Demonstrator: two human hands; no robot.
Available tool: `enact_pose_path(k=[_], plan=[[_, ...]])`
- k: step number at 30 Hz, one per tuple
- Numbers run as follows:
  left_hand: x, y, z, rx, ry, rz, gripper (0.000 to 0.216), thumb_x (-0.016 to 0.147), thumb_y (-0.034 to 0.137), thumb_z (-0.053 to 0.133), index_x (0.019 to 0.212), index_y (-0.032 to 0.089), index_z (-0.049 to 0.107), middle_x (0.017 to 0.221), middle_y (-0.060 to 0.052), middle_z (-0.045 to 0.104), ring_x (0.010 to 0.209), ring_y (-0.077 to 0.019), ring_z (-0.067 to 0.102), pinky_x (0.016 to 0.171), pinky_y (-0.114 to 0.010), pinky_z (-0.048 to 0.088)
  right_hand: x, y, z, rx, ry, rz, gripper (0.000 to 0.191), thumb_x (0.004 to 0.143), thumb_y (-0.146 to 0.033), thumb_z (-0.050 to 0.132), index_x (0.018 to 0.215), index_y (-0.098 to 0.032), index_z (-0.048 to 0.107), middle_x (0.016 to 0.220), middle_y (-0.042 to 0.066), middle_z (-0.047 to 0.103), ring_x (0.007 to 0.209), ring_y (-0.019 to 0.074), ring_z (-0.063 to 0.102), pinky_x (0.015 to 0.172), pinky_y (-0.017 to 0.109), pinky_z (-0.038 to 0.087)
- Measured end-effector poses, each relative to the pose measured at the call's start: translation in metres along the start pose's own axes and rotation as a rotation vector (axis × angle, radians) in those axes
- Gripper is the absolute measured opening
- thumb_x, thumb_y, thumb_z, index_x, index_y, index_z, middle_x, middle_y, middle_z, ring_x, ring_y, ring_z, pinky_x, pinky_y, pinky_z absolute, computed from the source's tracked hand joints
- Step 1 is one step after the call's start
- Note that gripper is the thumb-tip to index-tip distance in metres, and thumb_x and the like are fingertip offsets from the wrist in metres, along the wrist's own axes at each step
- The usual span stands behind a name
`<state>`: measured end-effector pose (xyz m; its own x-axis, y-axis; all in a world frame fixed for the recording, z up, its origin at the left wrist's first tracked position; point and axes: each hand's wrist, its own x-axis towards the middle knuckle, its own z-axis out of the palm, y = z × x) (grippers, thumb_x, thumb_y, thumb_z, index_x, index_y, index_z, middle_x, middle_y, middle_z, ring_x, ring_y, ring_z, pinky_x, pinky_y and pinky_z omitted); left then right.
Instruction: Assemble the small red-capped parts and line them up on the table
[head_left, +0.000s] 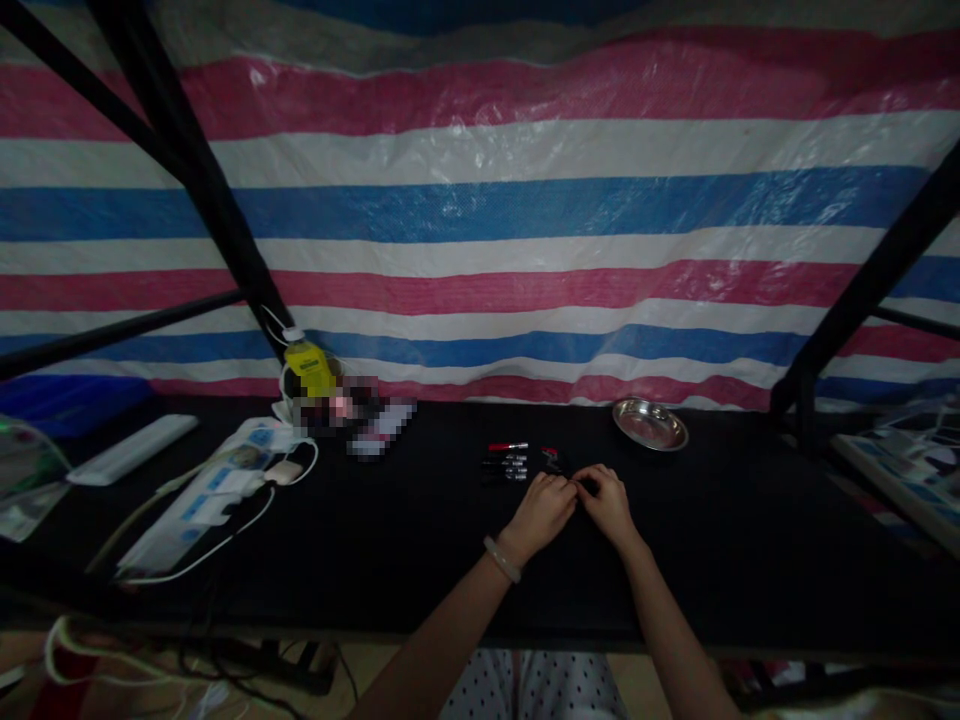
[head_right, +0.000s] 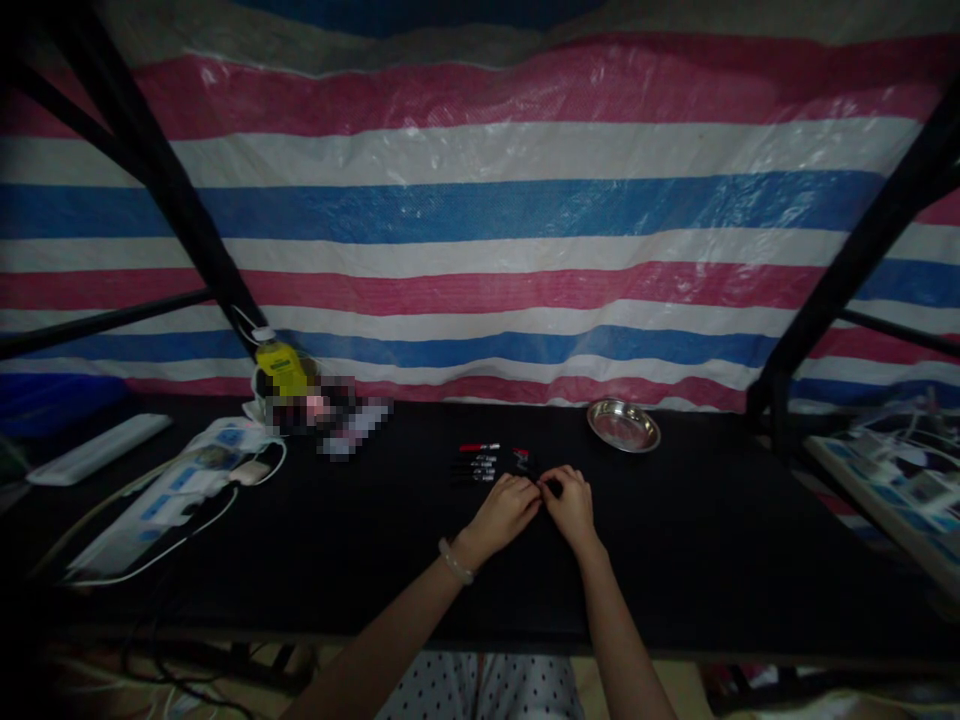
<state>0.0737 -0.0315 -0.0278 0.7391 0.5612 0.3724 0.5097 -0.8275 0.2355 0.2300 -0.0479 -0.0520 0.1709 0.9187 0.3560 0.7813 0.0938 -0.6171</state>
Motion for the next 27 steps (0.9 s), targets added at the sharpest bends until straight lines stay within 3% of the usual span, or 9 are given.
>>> enact_pose_path(k=[7, 19, 27], plan=[[-0.0014, 0.0004, -0.0036, -0.054, 0.018, -0.041, 0.015, 0.084, 0.017, 0.051, 0.098, 0.019, 0.054, 0.1, -0.004, 0.058, 0.097, -0.0187, 0.053, 0.085, -0.033, 0.04, 0.0011, -0.002, 0.0005, 0.042, -0.065, -0.058, 0.014, 0.072, -0.019, 0.05, 0.078, -0.021, 0.063, 0.074, 0.002, 0.061, 0.075, 0.0189, 0.057, 0.071, 0.031, 0.042], [-0.002, -0.0029, -0.002, -0.163, 0.002, -0.056, 0.02, 0.086, 0.01, 0.046, 0.101, 0.019, 0.054, 0.105, -0.004, 0.06, 0.099, -0.0174, 0.055, 0.089, -0.034, 0.042, -0.0015, -0.0044, -0.0027, -0.002, -0.098, -0.083, 0.036, 0.074, -0.018, 0.049, 0.105, -0.027, 0.065, 0.079, 0.002, 0.062, 0.079, 0.0186, 0.057, 0.073, 0.031, 0.043], [-0.0021, -0.0054, 0.0, -0.212, 0.028, -0.078, 0.029, 0.081, 0.003, 0.042, 0.102, 0.019, 0.055, 0.101, -0.004, 0.06, 0.096, -0.0169, 0.055, 0.089, -0.033, 0.043, -0.001, -0.003, -0.002, 0.0, -0.103, -0.076, 0.024, 0.075, -0.022, 0.051, 0.091, -0.026, 0.068, 0.077, 0.002, 0.061, 0.078, 0.0188, 0.057, 0.073, 0.031, 0.043]])
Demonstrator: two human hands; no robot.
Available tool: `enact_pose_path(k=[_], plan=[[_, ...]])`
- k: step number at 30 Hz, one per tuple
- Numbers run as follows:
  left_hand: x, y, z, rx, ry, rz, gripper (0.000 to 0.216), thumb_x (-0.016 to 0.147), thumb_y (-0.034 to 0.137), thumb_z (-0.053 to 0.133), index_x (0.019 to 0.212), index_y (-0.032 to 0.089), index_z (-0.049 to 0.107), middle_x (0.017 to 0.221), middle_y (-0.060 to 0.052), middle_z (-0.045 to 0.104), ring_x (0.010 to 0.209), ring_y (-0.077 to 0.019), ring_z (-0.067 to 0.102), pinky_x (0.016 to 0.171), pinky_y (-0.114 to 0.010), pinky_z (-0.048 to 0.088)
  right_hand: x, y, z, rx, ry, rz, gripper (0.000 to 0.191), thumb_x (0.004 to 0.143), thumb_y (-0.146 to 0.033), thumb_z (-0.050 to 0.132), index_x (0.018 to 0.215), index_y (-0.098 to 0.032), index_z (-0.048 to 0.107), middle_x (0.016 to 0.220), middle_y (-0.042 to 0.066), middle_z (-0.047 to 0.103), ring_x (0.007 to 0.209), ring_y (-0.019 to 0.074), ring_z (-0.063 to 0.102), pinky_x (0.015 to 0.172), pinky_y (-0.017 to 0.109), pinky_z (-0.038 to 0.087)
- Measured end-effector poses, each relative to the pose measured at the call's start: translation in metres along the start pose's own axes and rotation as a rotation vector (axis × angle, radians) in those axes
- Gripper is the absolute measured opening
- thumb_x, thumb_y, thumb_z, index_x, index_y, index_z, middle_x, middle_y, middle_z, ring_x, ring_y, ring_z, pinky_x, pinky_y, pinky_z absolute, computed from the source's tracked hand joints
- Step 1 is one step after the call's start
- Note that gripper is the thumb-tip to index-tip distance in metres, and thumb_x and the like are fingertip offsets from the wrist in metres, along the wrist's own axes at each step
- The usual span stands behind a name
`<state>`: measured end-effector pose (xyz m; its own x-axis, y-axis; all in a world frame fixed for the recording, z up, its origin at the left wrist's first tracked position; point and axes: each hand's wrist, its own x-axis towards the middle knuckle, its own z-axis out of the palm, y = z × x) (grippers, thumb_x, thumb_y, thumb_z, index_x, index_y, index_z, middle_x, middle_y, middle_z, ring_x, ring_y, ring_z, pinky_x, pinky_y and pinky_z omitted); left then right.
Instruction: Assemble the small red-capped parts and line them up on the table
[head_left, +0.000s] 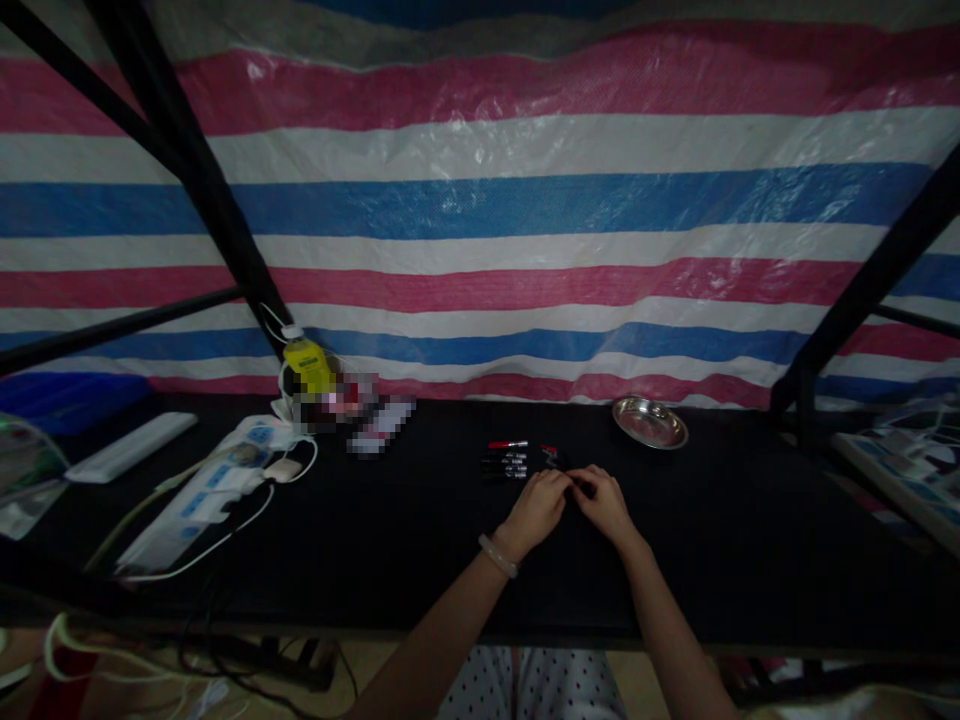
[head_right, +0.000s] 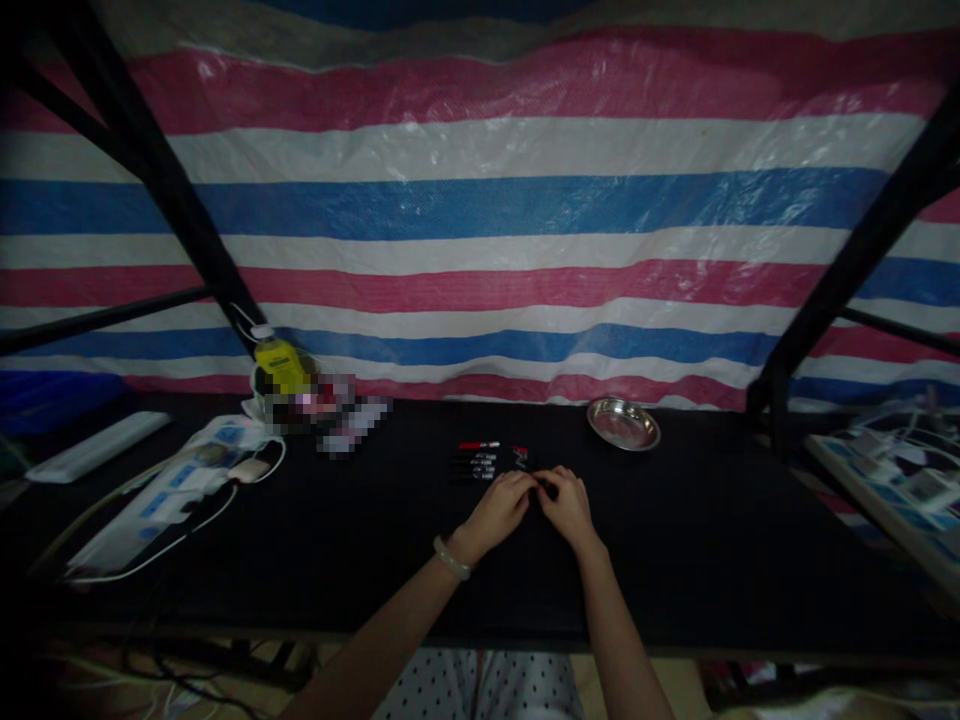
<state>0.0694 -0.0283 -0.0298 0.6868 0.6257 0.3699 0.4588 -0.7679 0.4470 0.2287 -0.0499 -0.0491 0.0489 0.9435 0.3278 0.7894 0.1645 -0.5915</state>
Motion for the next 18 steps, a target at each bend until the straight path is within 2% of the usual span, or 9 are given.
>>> enact_pose_path(k=[8, 12, 15, 18], plan=[[-0.0006, 0.0009, -0.001, 0.043, 0.025, 0.0, 0.028, 0.086, 0.007, 0.041, 0.106, 0.02, 0.053, 0.102, -0.004, 0.06, 0.096, -0.0178, 0.054, 0.088, -0.033, 0.043, 0.0012, 0.0, 0.0019, 0.17, 0.105, 0.0, 0.017, 0.076, -0.029, 0.051, 0.083, -0.021, 0.066, 0.073, 0.003, 0.062, 0.073, 0.019, 0.056, 0.07, 0.032, 0.044], [-0.0008, 0.0017, -0.0013, 0.106, 0.035, -0.035, 0.025, 0.088, 0.01, 0.04, 0.106, 0.02, 0.053, 0.094, -0.005, 0.061, 0.089, -0.0186, 0.056, 0.081, -0.033, 0.044, 0.0018, -0.0022, 0.0042, 0.373, 0.219, 0.114, 0.027, 0.075, -0.043, 0.056, 0.08, -0.018, 0.063, 0.071, 0.004, 0.063, 0.062, 0.0175, 0.055, 0.059, 0.03, 0.044], [-0.0003, 0.0014, 0.0001, 0.124, 0.036, -0.046, 0.022, 0.089, 0.011, 0.039, 0.102, 0.019, 0.054, 0.091, -0.005, 0.061, 0.088, -0.0189, 0.056, 0.08, -0.032, 0.044, 0.0029, -0.004, 0.0065, 0.545, 0.291, 0.206, 0.037, 0.068, -0.053, 0.063, 0.076, -0.017, 0.061, 0.067, 0.005, 0.063, 0.058, 0.0167, 0.056, 0.056, 0.029, 0.045], [0.0005, 0.0017, 0.0007, 0.09, 0.046, -0.058, 0.022, 0.088, 0.009, 0.039, 0.101, 0.019, 0.054, 0.092, -0.005, 0.062, 0.089, -0.0182, 0.057, 0.081, -0.032, 0.044, 0.0044, -0.0074, 0.0079, 0.725, 0.3, 0.279, 0.042, 0.058, -0.056, 0.071, 0.073, -0.018, 0.058, 0.062, 0.003, 0.062, 0.055, 0.0168, 0.058, 0.05, 0.028, 0.046]])
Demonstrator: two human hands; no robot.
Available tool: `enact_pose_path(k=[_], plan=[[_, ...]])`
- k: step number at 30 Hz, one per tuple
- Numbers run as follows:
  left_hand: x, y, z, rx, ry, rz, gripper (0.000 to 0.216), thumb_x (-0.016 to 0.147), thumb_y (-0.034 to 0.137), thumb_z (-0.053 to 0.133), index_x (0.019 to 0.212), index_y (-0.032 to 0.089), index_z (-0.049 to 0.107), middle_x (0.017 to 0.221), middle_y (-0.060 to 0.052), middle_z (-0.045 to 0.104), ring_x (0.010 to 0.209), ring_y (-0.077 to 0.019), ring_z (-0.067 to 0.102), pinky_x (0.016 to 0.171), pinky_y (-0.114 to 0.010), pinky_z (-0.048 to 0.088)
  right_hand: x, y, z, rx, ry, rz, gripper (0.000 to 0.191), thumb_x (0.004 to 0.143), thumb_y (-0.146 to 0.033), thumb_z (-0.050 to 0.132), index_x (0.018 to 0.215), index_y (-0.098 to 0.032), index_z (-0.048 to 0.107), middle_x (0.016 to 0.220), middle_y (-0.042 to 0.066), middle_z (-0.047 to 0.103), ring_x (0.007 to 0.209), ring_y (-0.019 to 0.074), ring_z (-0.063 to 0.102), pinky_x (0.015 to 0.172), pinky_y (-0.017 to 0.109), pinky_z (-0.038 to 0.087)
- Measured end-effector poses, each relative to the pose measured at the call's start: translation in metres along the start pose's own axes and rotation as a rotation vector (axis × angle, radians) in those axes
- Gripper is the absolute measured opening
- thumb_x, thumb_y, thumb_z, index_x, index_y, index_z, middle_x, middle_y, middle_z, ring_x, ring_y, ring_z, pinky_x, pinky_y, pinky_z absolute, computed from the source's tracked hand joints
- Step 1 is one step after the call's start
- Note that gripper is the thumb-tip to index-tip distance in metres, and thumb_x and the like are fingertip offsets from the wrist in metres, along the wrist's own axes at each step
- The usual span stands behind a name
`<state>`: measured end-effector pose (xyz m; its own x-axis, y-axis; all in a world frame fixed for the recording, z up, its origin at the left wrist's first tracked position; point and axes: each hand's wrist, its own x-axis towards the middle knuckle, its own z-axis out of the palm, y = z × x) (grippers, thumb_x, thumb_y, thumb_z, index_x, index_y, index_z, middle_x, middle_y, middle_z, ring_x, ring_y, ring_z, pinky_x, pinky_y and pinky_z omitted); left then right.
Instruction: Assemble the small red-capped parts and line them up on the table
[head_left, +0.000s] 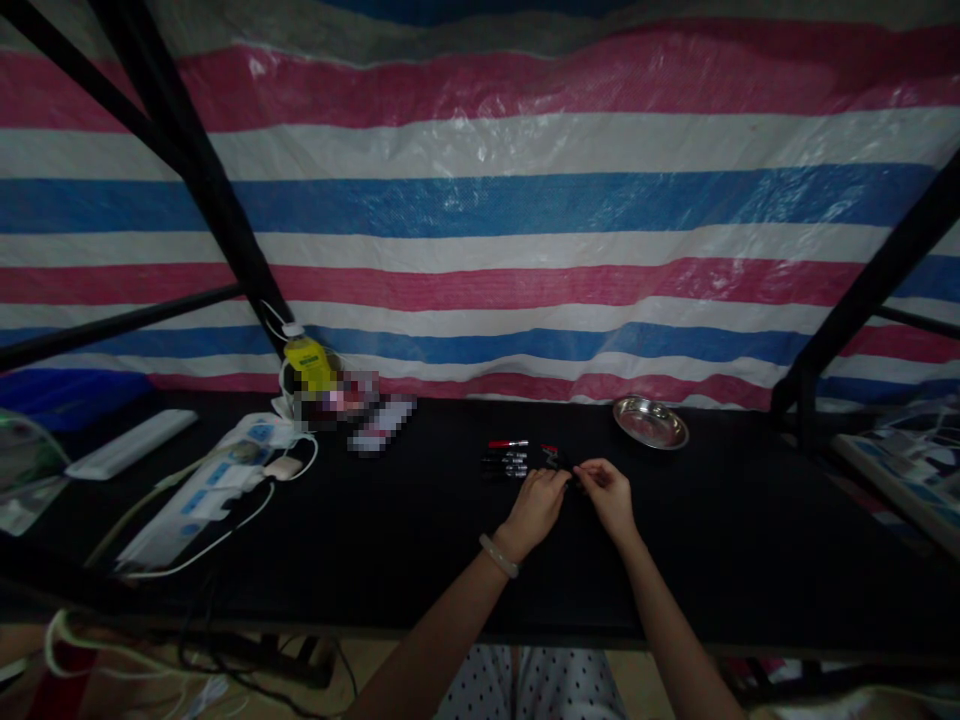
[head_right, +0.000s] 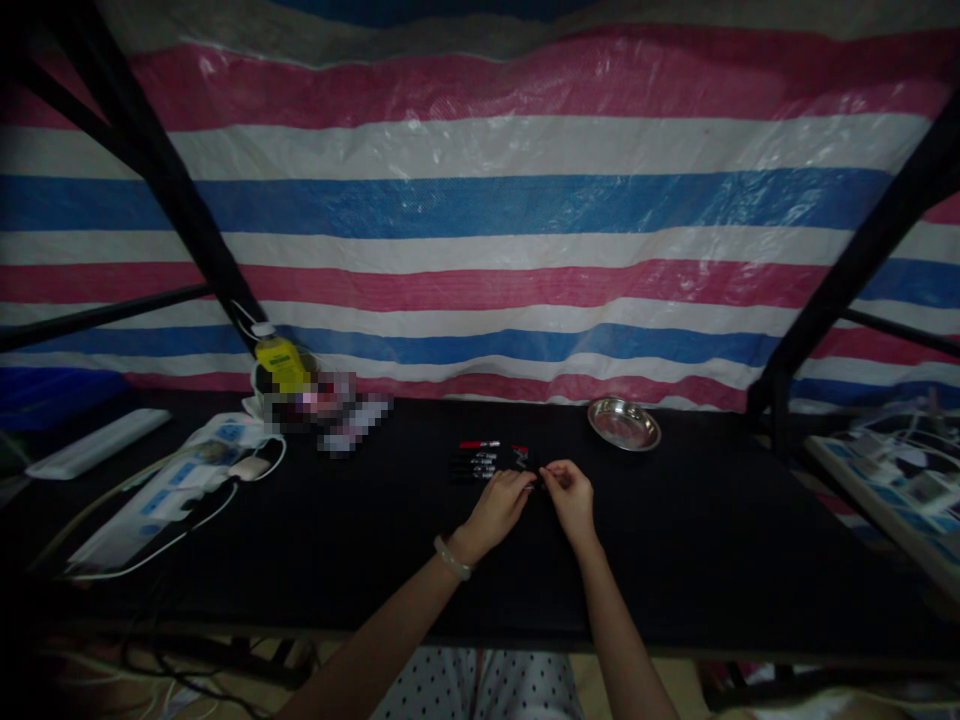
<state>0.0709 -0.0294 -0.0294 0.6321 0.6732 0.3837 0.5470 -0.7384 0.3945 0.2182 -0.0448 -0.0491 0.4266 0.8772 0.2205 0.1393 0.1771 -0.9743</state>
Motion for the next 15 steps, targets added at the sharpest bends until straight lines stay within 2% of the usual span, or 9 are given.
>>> enact_pose_path(k=[6, 15], plan=[[0.0, 0.002, -0.003, -0.103, 0.066, 0.01, 0.022, 0.089, 0.009, 0.039, 0.102, 0.019, 0.054, 0.095, -0.004, 0.061, 0.088, -0.0161, 0.058, 0.08, -0.03, 0.045, 0.0, -0.01, 0.003, 0.304, 0.003, 0.181, 0.043, 0.045, -0.044, 0.083, 0.068, -0.017, 0.057, 0.057, 0.0, 0.064, 0.053, 0.0164, 0.063, 0.05, 0.026, 0.051], [-0.001, 0.003, -0.002, -0.179, 0.207, 0.005, 0.021, 0.091, 0.013, 0.038, 0.101, 0.019, 0.055, 0.097, -0.004, 0.061, 0.09, -0.0168, 0.058, 0.083, -0.033, 0.046, -0.002, -0.014, -0.002, 0.42, -0.001, 0.311, 0.037, 0.047, -0.034, 0.084, 0.073, -0.014, 0.065, 0.066, 0.003, 0.068, 0.064, 0.0172, 0.067, 0.055, 0.023, 0.054]])
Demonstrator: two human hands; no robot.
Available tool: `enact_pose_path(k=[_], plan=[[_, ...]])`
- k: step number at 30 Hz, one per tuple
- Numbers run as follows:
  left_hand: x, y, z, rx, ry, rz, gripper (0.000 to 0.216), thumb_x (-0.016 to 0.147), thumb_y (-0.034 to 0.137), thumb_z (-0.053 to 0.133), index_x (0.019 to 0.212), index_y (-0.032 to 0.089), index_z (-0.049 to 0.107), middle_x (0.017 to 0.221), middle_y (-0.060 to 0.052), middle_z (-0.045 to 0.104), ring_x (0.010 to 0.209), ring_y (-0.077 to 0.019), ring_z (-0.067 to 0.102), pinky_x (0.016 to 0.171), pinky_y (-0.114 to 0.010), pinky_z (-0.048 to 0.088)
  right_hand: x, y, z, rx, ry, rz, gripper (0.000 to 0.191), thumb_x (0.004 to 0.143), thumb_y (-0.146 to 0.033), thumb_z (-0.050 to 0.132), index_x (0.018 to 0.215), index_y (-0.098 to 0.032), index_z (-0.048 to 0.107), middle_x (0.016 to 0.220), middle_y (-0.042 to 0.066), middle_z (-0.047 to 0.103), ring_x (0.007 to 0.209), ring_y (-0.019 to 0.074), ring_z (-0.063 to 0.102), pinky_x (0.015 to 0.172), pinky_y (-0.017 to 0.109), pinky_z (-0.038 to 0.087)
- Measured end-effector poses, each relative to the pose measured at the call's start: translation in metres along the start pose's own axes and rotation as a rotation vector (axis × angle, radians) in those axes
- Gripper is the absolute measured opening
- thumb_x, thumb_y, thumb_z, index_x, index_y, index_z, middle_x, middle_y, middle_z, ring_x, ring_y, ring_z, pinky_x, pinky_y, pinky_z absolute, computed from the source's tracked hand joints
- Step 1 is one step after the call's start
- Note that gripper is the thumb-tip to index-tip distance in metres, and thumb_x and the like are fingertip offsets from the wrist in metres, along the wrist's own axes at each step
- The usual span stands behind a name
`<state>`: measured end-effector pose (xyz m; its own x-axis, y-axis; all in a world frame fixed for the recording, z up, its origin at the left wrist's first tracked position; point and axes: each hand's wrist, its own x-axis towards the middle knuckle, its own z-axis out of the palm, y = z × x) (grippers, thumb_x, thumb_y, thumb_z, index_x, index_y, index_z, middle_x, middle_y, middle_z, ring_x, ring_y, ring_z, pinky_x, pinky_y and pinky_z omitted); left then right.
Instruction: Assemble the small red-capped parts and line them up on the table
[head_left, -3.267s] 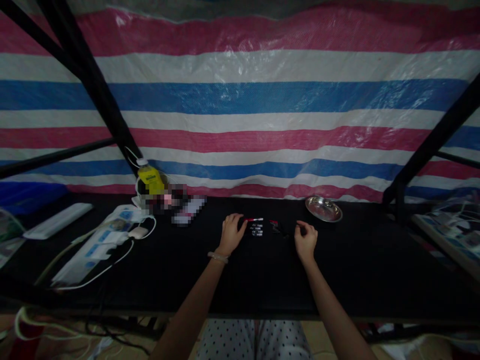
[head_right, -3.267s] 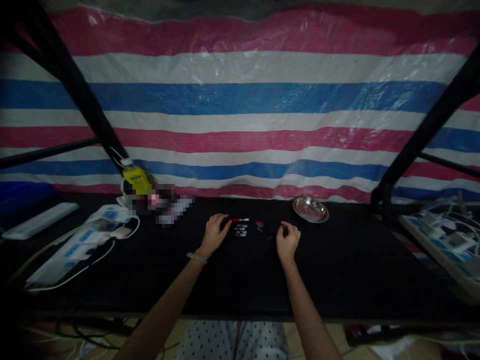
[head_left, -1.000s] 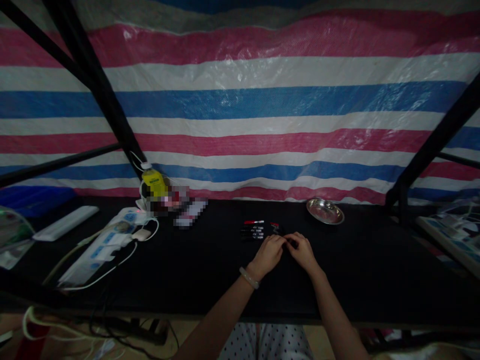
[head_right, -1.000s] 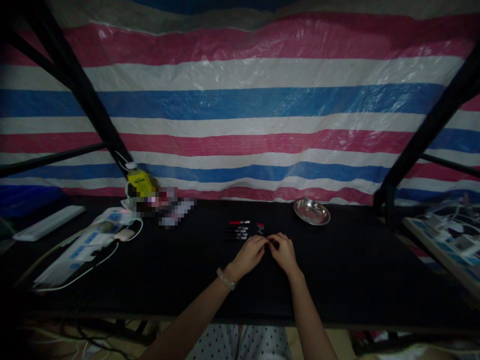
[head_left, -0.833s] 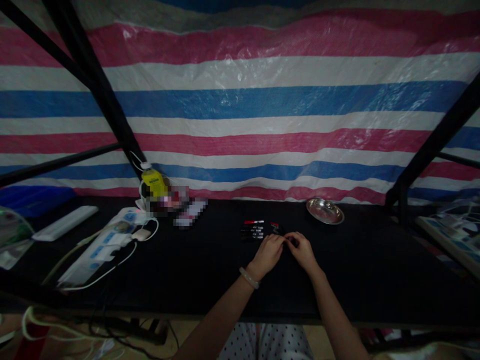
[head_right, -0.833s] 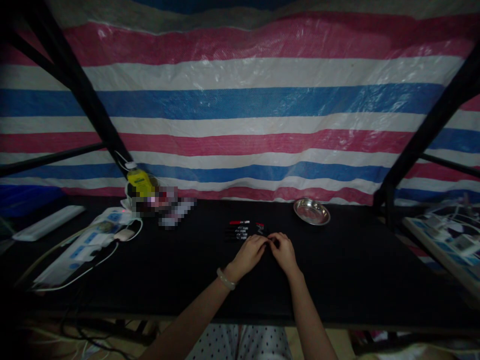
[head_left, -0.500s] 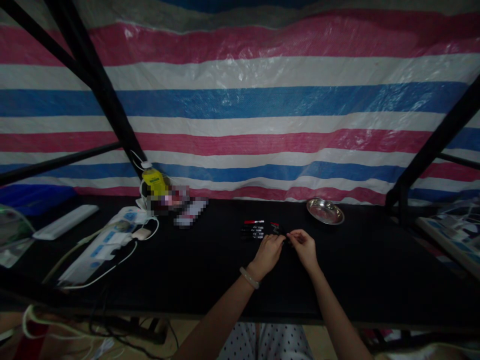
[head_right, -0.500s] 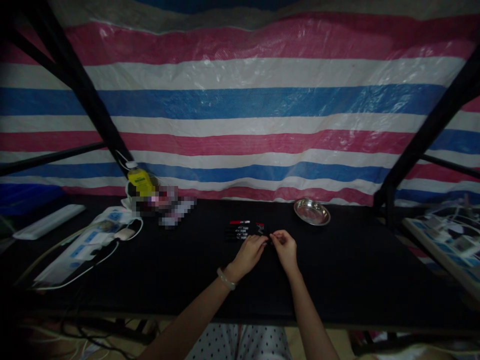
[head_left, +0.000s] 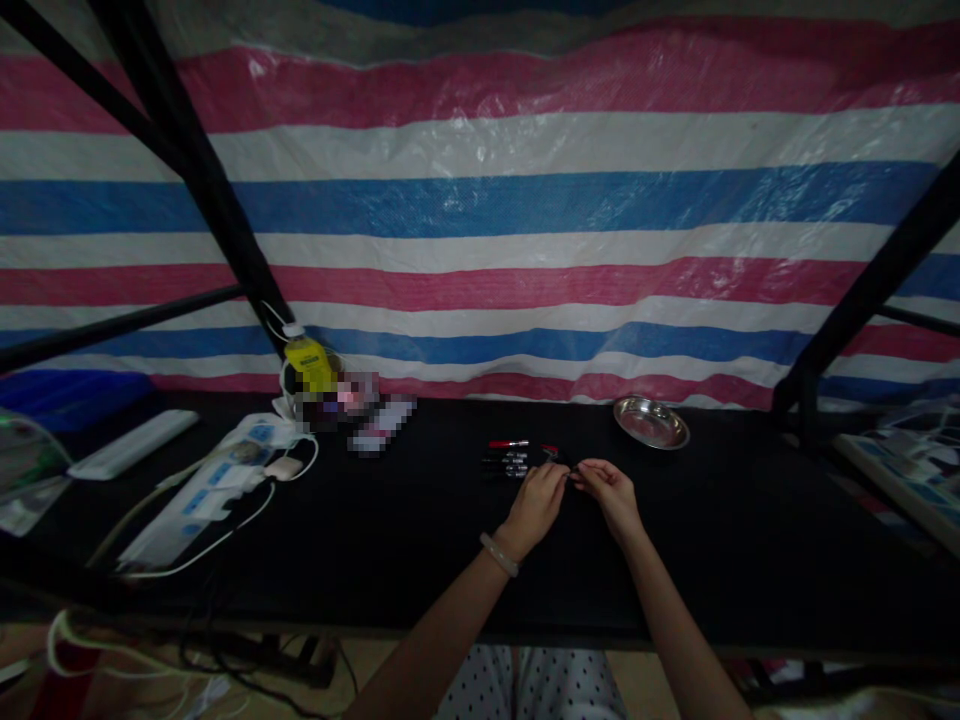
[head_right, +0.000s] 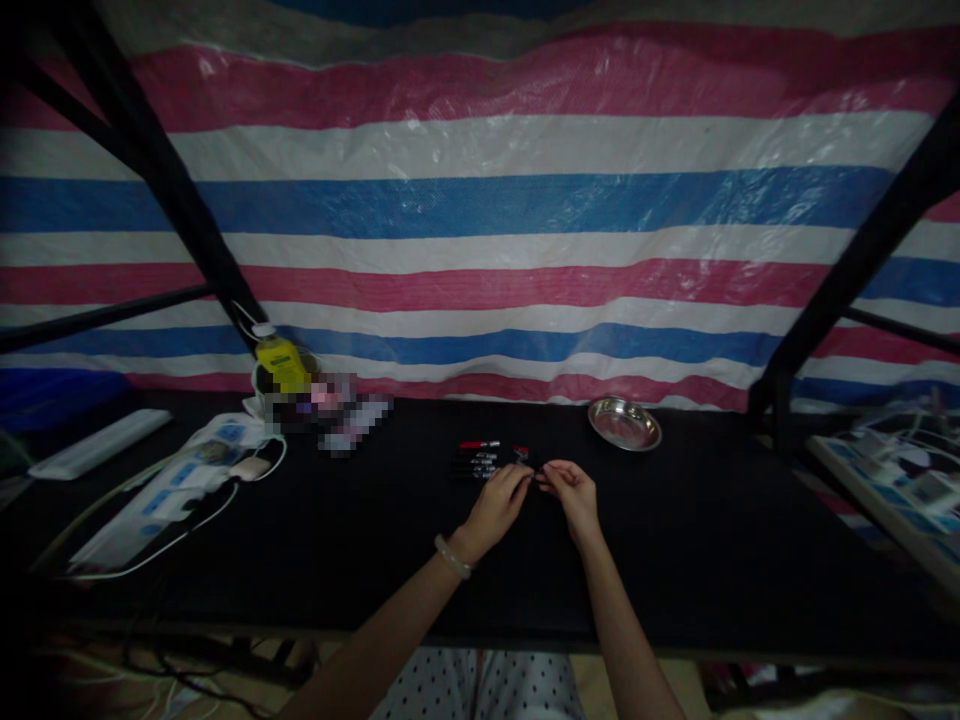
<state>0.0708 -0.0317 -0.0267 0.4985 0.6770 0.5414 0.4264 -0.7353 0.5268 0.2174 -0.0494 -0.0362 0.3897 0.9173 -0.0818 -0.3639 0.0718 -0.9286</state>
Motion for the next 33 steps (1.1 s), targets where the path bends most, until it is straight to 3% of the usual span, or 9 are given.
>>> enact_pose_path(k=[12, 25, 33], plan=[[0.0006, 0.0003, -0.0004, -0.02, 0.012, 0.008, 0.02, 0.091, 0.014, 0.038, 0.098, 0.019, 0.055, 0.094, -0.004, 0.061, 0.089, -0.0162, 0.058, 0.083, -0.033, 0.046, 0.0004, -0.0023, 0.0005, 0.042, 0.037, -0.005, 0.038, 0.046, -0.036, 0.084, 0.073, -0.015, 0.068, 0.069, 0.004, 0.069, 0.065, 0.0187, 0.067, 0.056, 0.027, 0.054], [-0.0004, -0.0038, 0.0, -0.07, 0.002, 0.003, 0.019, 0.091, 0.016, 0.04, 0.1, 0.02, 0.056, 0.094, -0.003, 0.06, 0.089, -0.0155, 0.057, 0.084, -0.031, 0.047, -0.0026, 0.0024, 0.0046, -0.062, -0.121, 0.045, 0.04, 0.049, -0.036, 0.082, 0.082, -0.017, 0.072, 0.076, 0.004, 0.071, 0.071, 0.0176, 0.065, 0.066, 0.029, 0.053], [-0.0008, -0.0036, -0.0026, -0.132, -0.02, 0.003, 0.015, 0.09, 0.018, 0.045, 0.099, 0.02, 0.056, 0.096, -0.003, 0.059, 0.089, -0.0145, 0.058, 0.082, -0.028, 0.047, -0.0053, -0.0007, 0.0062, -0.095, -0.187, 0.056, 0.044, 0.049, -0.034, 0.083, 0.087, -0.017, 0.071, 0.071, 0.002, 0.069, 0.061, 0.0131, 0.061, 0.059, 0.025, 0.049]])
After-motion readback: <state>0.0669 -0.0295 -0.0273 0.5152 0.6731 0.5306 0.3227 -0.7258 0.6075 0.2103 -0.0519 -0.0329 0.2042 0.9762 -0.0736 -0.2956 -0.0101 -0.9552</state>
